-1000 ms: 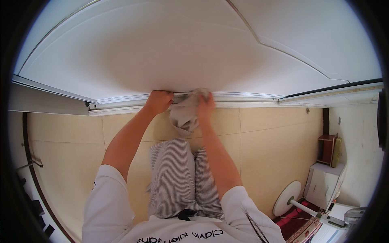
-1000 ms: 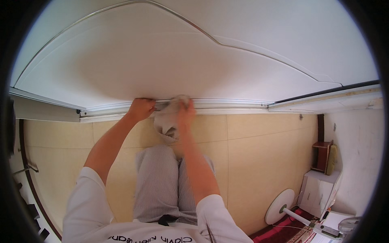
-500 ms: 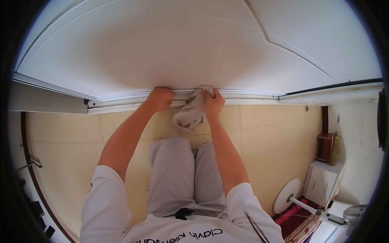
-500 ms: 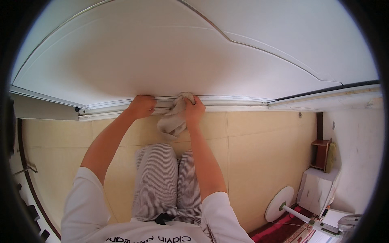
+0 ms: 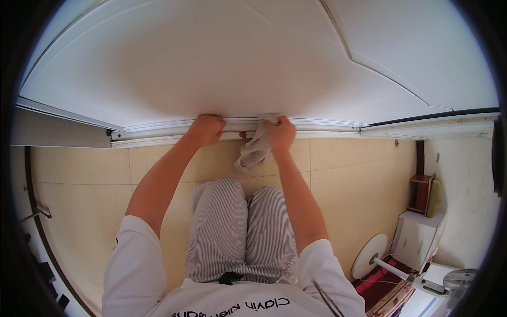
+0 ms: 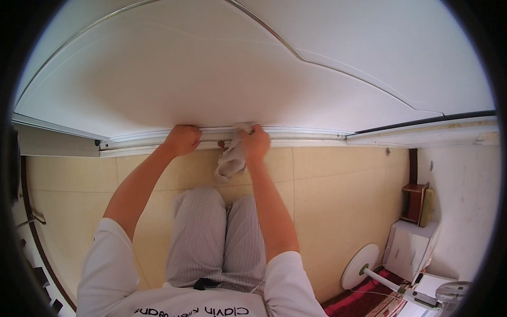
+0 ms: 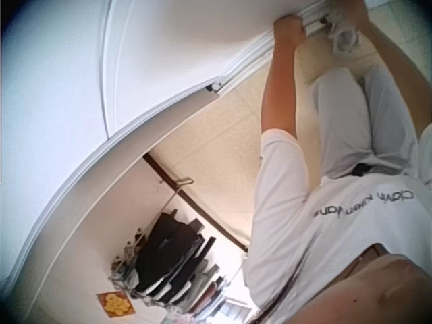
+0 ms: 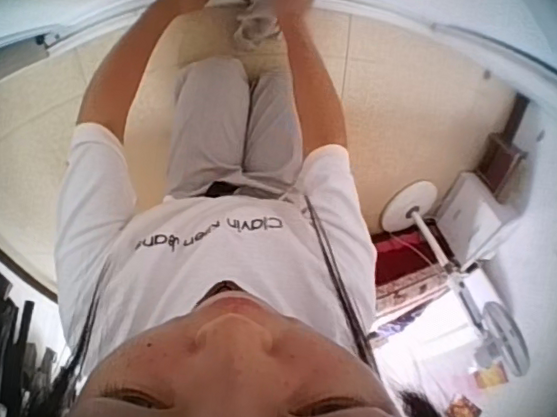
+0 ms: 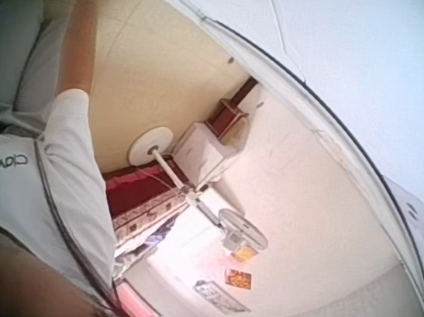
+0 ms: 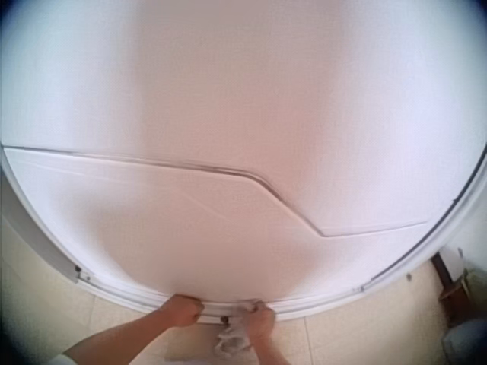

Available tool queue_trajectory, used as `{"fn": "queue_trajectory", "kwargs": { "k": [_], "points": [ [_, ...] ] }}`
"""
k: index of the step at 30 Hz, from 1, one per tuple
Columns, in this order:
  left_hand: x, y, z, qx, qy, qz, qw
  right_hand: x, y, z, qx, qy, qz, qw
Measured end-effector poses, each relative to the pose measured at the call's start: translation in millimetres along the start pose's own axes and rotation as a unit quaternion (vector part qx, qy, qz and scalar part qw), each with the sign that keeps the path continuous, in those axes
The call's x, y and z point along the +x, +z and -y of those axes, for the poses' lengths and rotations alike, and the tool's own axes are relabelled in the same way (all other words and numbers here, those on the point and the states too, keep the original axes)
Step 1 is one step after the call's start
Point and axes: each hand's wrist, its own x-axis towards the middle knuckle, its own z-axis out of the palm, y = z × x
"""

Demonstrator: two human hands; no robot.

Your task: The person wipes the sliding tracks and door panels of a wardrobe with a cloth, then washes the cloth in a bucket of water.

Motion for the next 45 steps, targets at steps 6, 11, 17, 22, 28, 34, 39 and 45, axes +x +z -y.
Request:
{"fn": "queue_trajectory", "kwargs": {
  "k": [6, 11, 17, 22, 28, 34, 39, 45],
  "points": [
    [-6.6, -3.3, 4.6, -0.001, 0.0, -0.003, 1.0, -26.1, 43.9, 33.8, -0.01, -0.096, 0.018, 0.995],
    [-8.2, -8.4, 4.9, 0.009, -0.012, -0.004, 1.0, 3.0, -15.7, 1.9, 0.022, 0.056, -0.01, 0.998],
    [-6.9, -13.0, -1.2, 0.005, -0.024, 0.031, 0.999, -38.7, 46.1, 49.3, -0.036, -0.034, 0.039, 0.998],
    [-6.6, -15.1, -2.5, -0.003, -0.054, 0.046, 0.997, -23.1, 28.3, 26.4, 0.021, 0.039, 0.027, 0.999],
    [-7.9, -2.3, 3.0, 0.009, -0.065, 0.007, 0.998, -15.2, -6.4, 26.8, 0.06, 0.076, 0.009, 0.995],
    [-5.6, 5.1, 6.3, -0.01, -0.06, -0.002, 0.998, -39.4, 50.3, 53.6, 0.005, -0.068, -0.01, 0.998],
    [-0.7, -5.9, -4.3, 0.013, -0.047, 0.001, 0.999, 4.9, -18.8, -4.1, 0.044, 0.044, -0.11, 0.992],
    [2.8, -6.8, -9.3, 0.007, -0.07, 0.033, 0.997, -32.7, 34.5, 48.9, -0.045, -0.029, 0.022, 0.998]
  ]
}}
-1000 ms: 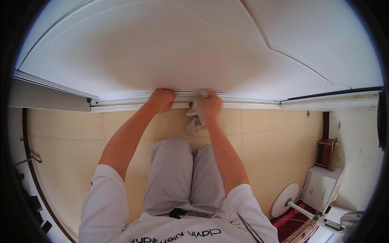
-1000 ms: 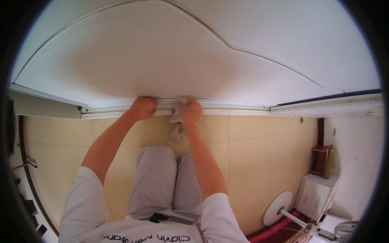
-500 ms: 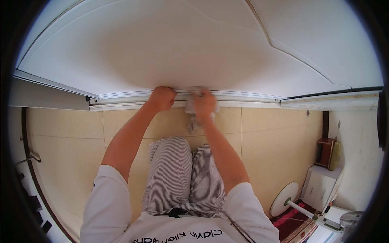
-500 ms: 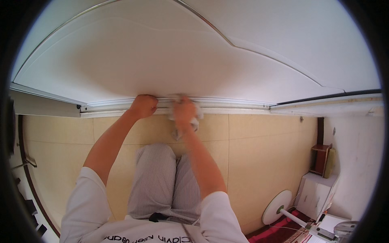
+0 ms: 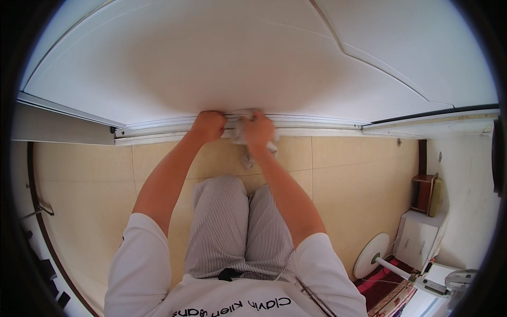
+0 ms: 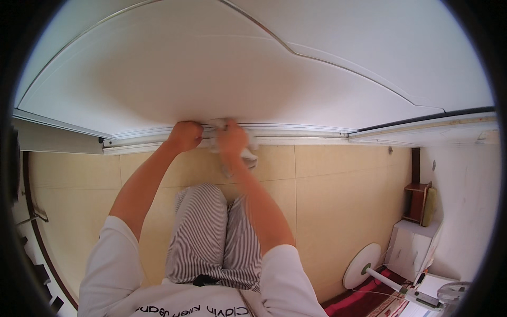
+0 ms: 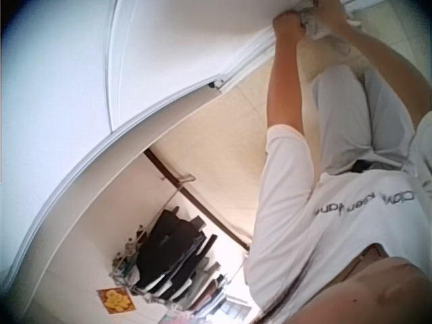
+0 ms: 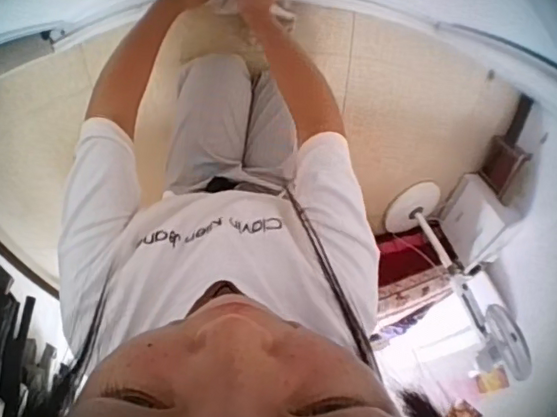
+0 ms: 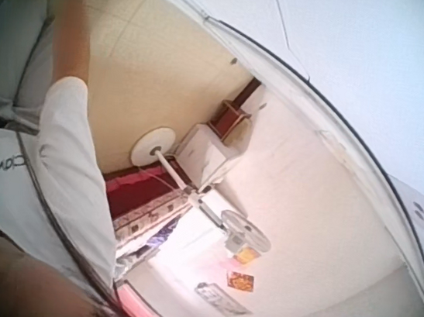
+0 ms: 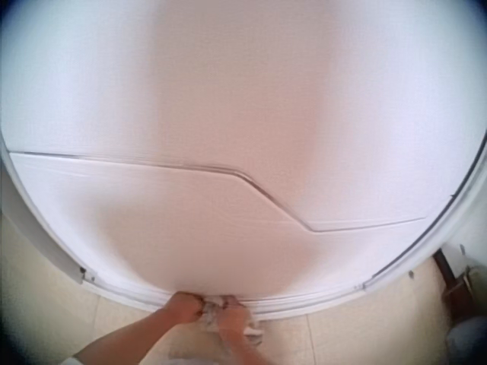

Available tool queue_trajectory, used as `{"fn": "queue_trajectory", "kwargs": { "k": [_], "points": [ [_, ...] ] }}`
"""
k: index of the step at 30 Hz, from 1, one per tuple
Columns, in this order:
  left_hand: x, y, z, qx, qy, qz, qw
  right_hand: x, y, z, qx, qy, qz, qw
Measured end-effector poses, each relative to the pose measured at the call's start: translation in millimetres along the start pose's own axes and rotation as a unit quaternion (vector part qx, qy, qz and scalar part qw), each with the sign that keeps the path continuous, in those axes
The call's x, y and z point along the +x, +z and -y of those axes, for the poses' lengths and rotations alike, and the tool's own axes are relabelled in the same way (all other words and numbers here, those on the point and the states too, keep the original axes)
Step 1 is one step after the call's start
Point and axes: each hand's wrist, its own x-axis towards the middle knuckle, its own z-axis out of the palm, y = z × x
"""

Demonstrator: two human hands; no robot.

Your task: The person wipes the sliding tracks and door panels of a wardrobe with a cloth, then washes the cloth in a bucket of water.

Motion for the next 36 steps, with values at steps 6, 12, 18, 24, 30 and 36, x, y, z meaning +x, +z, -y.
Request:
{"fn": "queue_trajectory", "kwargs": {
  "k": [6, 12, 18, 24, 30, 36],
  "points": [
    [-1.2, 3.4, 6.1, 0.024, -0.01, 0.005, 1.0, 21.1, -31.9, -28.9, -0.035, 0.068, 0.014, 0.997],
    [-0.5, 4.8, 5.8, 0.013, 0.008, -0.024, 1.0, 30.5, -49.3, -58.3, -0.043, 0.056, -0.078, 0.994],
    [-7.3, 2.0, 18.1, 0.01, 0.017, -0.01, 1.0, 12.4, -13.0, -17.3, -0.029, -0.002, -0.015, 0.999],
    [-7.6, -4.8, 17.9, -0.016, 0.007, 0.008, 1.0, 21.0, -32.0, -39.7, 0.004, 0.108, -0.083, 0.991],
    [-13.9, -15.9, 15.0, 0.005, -0.013, 0.045, 0.999, -10.4, 15.9, 16.4, 0.034, 0.043, 0.007, 0.998],
    [-17.0, -15.7, 20.5, -0.011, -0.014, 0.032, 0.999, 38.1, -43.1, -78.3, 0.007, 0.158, -0.088, 0.983]
  ]
}}
